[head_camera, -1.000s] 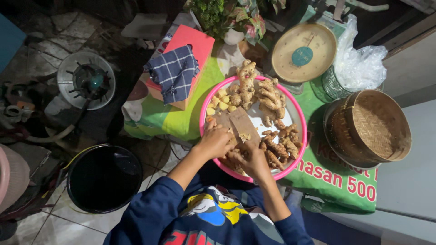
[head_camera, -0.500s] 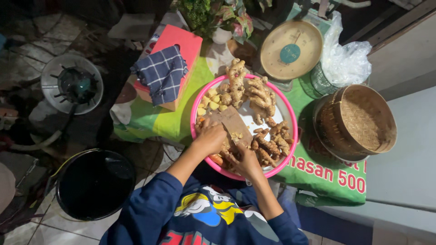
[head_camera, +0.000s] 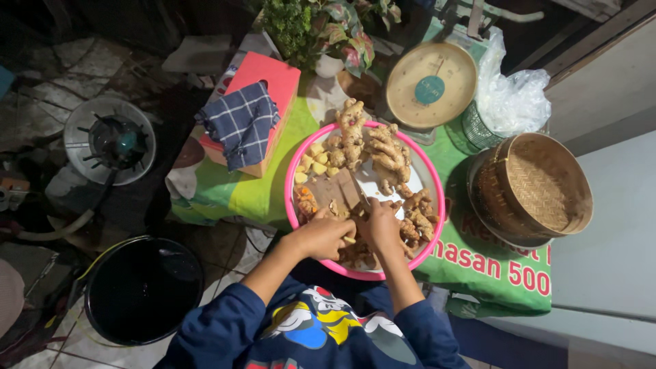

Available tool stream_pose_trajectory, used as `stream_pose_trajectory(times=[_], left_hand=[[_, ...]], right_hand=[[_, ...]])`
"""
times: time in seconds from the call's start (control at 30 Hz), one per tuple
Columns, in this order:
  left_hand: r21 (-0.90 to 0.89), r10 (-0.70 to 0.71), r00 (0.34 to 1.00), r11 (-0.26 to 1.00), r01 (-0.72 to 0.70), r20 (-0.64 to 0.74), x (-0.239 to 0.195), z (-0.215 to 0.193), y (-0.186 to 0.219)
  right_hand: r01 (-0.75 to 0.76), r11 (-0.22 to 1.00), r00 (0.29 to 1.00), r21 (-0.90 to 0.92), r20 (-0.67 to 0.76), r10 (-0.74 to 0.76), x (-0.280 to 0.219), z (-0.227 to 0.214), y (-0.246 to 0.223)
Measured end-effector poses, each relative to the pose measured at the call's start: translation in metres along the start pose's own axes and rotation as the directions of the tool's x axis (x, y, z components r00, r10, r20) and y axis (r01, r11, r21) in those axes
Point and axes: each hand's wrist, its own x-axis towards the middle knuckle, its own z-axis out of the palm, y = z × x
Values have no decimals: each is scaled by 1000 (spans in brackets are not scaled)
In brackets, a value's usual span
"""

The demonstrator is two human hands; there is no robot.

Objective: The person peels ginger roots using a small knife over a pink tray, placing the peeled pieces on a wooden cutting board. They periodically transfer unpeeled ginger from a woven basket onto the tray and continue peeling.

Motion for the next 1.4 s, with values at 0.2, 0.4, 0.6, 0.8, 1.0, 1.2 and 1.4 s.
stream_pose_trajectory(times=[0.2,0.4,0.6,0.8,1.0,1.2,1.4], left_hand=[[21,73,994,997,-72,-76,-4,-3,9],[-75,-6,1000,997,7,10,-6,-9,9],[11,26,1000,1000,-26,-3,-1,0,-3],[30,4,1000,1000,-4,-5,2,6,-10],[39,-18,1000,999,18,6,4,8,-6],[9,-18,995,1000,19,-97,-3,2,-3],[-277,-64,859,956,-93,-508,-12,5,-10]], right_hand=[[-171,978,976,115,153,153,12,-8,3],[-267,953,950,144,206,235,33,-26,7],[-330,869,936,368,247,251,29,-73,-6],[-204,801,979,563,102,178,18,-92,11],[-313,756,913,575,-36,405,15,-84,42],[-209,917,925,340,-236,298,9,-64,55],[117,990,901,84,-428,-70,11,-49,25]])
